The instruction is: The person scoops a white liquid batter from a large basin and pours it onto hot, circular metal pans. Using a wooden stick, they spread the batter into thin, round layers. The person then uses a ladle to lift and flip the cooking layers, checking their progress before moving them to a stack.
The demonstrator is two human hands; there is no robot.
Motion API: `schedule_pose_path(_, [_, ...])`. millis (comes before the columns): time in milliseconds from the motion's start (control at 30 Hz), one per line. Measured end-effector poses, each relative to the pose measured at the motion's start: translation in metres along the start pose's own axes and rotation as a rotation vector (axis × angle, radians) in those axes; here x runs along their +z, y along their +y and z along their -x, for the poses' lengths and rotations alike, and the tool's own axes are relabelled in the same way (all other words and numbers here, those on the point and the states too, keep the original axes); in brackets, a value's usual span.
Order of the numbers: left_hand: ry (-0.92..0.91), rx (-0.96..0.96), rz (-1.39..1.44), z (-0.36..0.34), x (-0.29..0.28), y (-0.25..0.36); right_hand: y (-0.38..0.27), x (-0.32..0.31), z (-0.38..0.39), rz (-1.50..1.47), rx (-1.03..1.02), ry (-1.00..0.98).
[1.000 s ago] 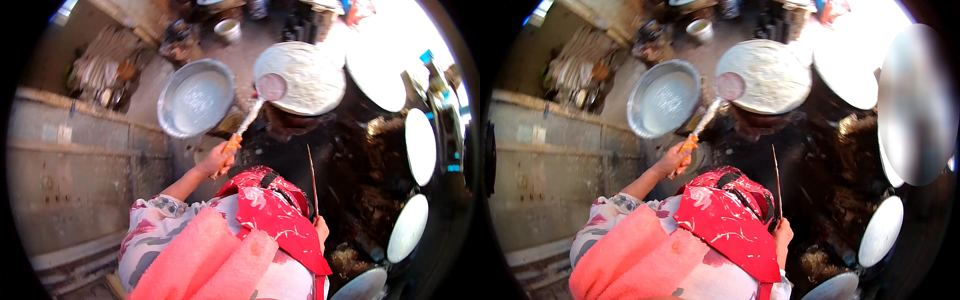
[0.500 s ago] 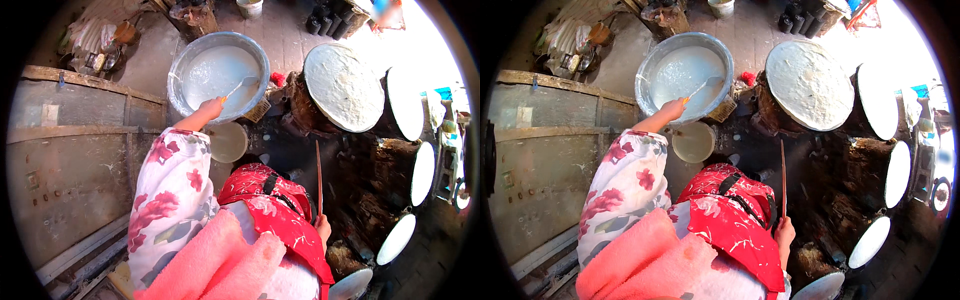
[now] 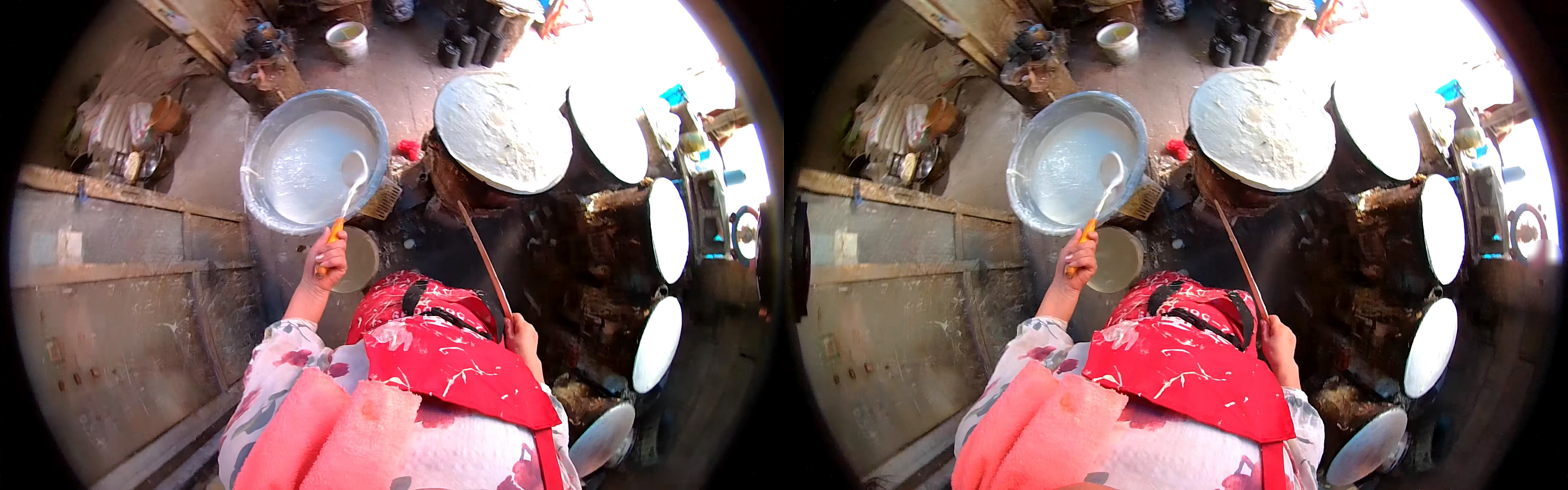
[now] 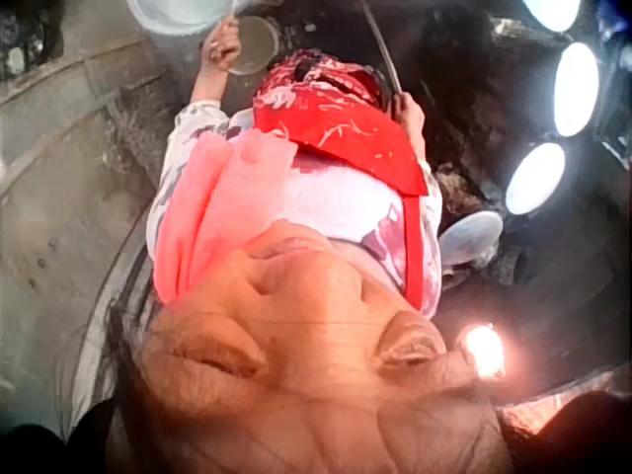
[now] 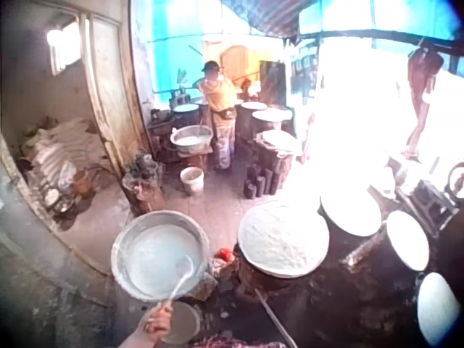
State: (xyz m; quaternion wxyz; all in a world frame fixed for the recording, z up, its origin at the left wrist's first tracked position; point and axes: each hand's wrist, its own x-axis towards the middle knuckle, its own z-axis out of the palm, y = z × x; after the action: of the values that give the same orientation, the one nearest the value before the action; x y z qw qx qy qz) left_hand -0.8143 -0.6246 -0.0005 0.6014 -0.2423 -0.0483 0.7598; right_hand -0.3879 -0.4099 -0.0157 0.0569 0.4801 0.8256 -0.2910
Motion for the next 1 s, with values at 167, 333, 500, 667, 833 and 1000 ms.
schedule_pose_path(167, [-0.265,0.014,-0.141,0.03,0.089,-0.054,-0.001,0.003,-0.021,-0.037,-0.085,-0.003])
schedule_pose_path(333, [-0.486,0.146,-0.396,0.061,0.137,-0.06,-0.001,0.015,-0.04,-0.086,-0.182,-0.013])
schedule_pose_path(500, [-0.463,0.398,-0.406,0.053,0.057,-0.002,-0.004,0.032,-0.051,-0.12,-0.304,0.014])
schedule_pose_path(667, [0.373,0.688,-0.797,0.036,0.062,0.02,0.008,0.027,-0.042,-0.114,-0.227,0.024])
schedule_pose_path(833, [0.749,1.047,-1.722,0.021,0.065,0.049,0.047,0.043,-0.039,-0.086,-0.163,0.03])
schedule_pose_path(1000, [0.094,0.506,-0.847,0.016,0.154,0.084,0.019,0.024,-0.027,-0.077,-0.171,0.088])
